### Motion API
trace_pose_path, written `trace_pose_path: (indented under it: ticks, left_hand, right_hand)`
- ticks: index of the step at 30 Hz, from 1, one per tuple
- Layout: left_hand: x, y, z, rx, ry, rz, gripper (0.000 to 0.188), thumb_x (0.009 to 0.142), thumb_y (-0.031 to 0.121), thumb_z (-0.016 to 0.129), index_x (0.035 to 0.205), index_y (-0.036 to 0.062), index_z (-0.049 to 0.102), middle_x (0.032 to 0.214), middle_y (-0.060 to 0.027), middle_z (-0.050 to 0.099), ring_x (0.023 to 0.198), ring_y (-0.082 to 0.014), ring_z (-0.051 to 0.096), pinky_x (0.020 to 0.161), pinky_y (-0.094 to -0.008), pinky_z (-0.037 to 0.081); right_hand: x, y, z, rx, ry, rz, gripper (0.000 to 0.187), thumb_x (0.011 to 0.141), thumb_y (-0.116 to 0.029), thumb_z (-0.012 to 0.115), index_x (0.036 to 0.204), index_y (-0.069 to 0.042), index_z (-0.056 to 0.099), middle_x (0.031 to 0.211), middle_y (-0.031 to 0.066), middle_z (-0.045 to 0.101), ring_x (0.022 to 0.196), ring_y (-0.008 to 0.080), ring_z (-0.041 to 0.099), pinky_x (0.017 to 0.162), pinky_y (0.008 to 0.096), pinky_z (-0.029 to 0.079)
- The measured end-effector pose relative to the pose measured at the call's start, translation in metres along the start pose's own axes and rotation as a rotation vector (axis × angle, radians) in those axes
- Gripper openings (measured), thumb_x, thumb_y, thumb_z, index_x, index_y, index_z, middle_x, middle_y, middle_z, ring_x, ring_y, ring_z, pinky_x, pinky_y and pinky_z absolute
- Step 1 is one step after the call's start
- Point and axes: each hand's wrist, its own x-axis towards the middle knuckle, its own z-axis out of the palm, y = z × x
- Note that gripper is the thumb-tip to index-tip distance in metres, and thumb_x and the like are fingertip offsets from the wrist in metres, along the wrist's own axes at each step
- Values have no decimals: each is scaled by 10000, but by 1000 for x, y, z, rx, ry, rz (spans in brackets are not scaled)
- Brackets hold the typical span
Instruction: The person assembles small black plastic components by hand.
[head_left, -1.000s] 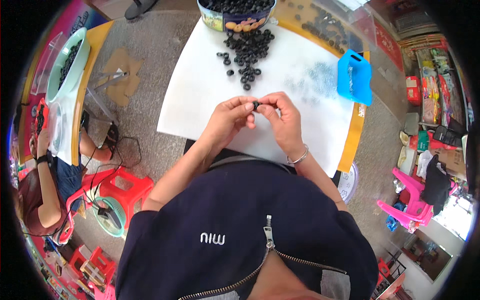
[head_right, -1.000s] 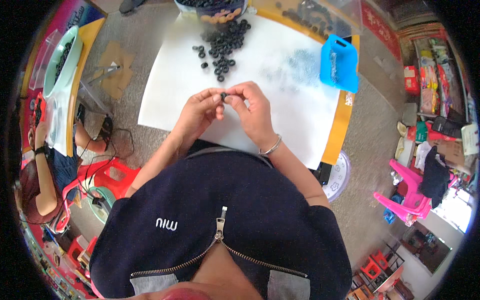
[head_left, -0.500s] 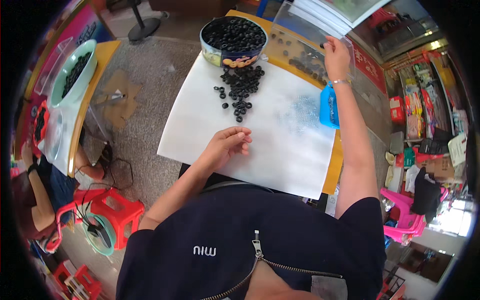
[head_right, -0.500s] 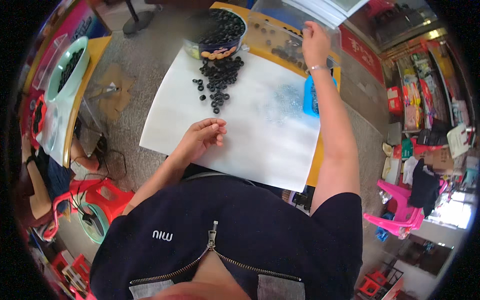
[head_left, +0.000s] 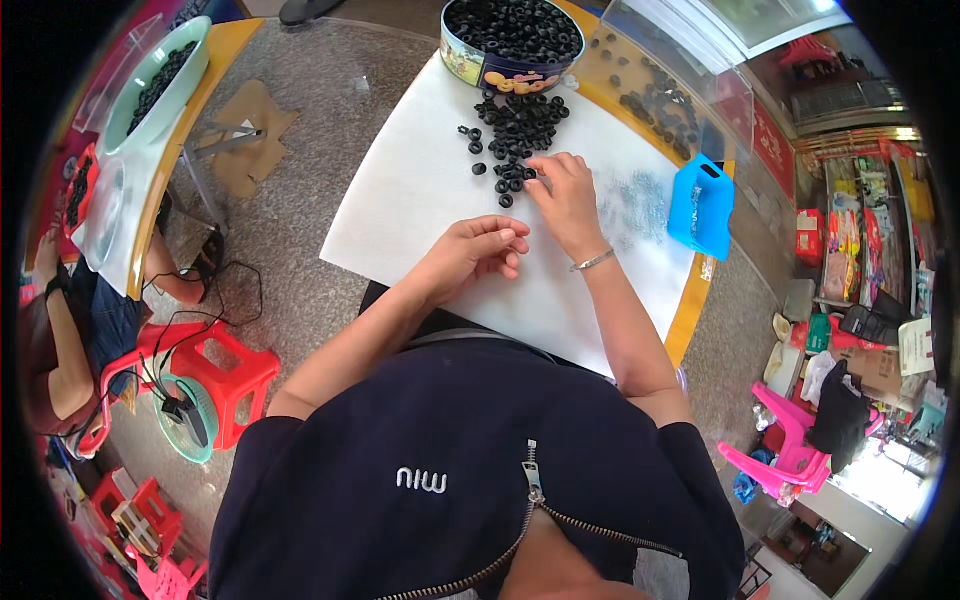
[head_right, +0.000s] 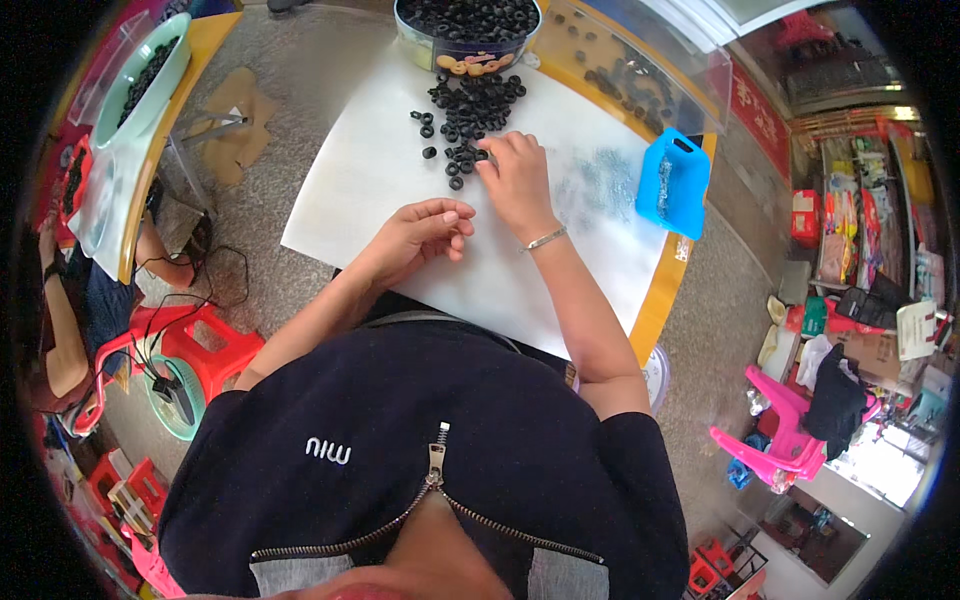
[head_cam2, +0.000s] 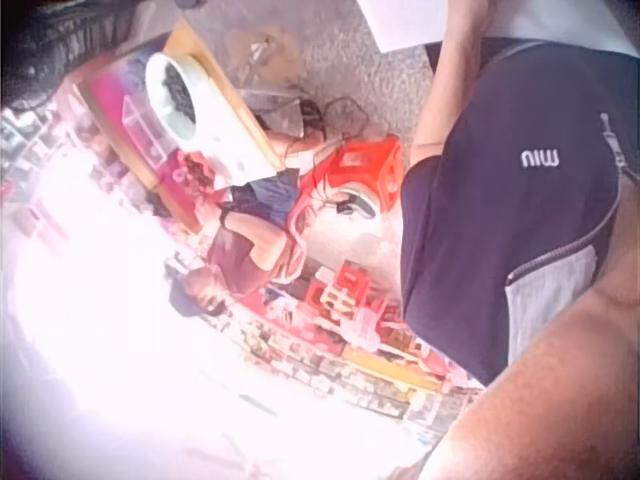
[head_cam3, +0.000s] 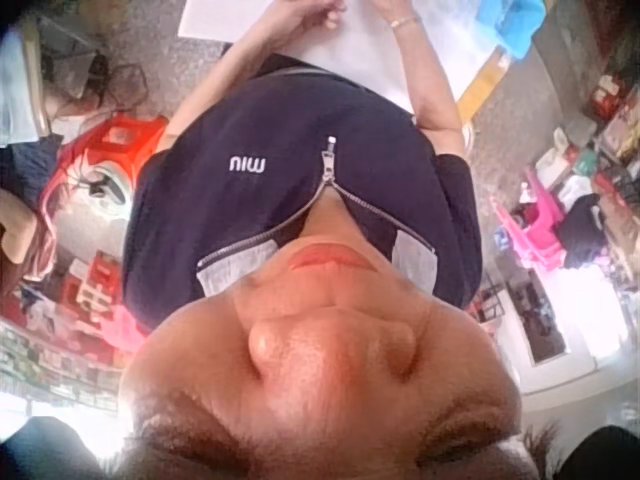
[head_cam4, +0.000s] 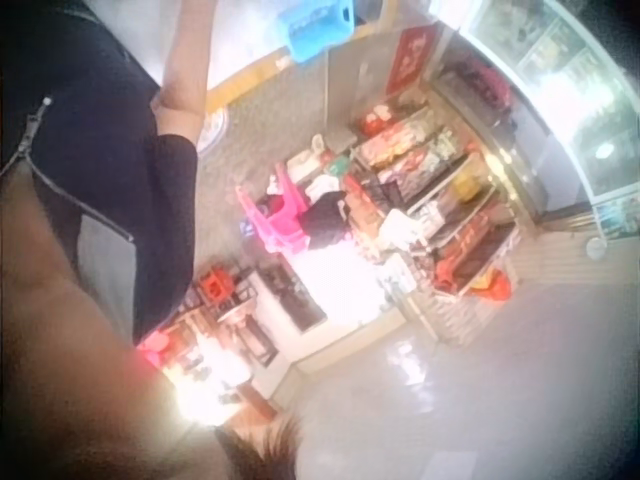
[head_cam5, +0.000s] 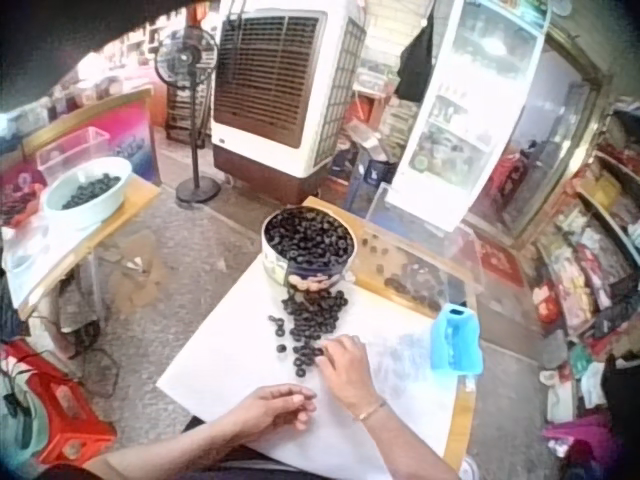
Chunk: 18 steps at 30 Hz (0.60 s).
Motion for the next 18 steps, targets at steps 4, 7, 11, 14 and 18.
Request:
trace_pose_path:
  ticks: [4, 7, 11, 14, 18]
  left_hand:
    - [-3, 0, 0, -12, 3, 2, 230, 967, 119, 492, 1131, -27, 561, 950, -79, 609, 757, -129, 603, 724, -280, 530]
    - [-3, 1, -4, -85, 0, 14, 252, 978, 158, 484, 1133, -29, 554, 969, -92, 614, 765, -137, 603, 721, -283, 528]
    - [0, 1, -2, -194, 26, 60, 278, 987, 205, 480, 1132, -21, 553, 970, -103, 624, 759, -144, 605, 710, -284, 527]
    - [5, -2, -6, -293, -99, 53, 295, 977, 246, 506, 1122, -3, 573, 911, -83, 642, 737, -126, 592, 656, -260, 503]
    - [0, 1, -5, -151, -55, -7, 269, 963, 224, 532, 1103, 2, 590, 890, -67, 638, 731, -107, 580, 639, -241, 489]
  right_hand:
    - [-5, -4, -2, 26, 16, 35, 194, 757, -127, 667, 939, -59, 673, 898, 81, 608, 884, 263, 537, 810, 374, 423]
    - [-15, -32, -18, 277, 13, 205, 180, 771, -129, 663, 936, -61, 685, 889, 80, 605, 865, 258, 536, 809, 367, 423]
    - [-36, -60, -31, 373, 17, 179, 185, 789, -110, 649, 961, -51, 685, 894, 78, 594, 867, 259, 529, 808, 362, 421]
    - [-43, -62, -27, 91, 27, -90, 186, 796, -97, 638, 971, -43, 674, 914, 77, 582, 880, 265, 521, 808, 372, 421]
    - [-51, -70, -25, 213, 13, -28, 210, 800, -76, 616, 1005, -53, 656, 934, 93, 573, 891, 282, 515, 802, 392, 424]
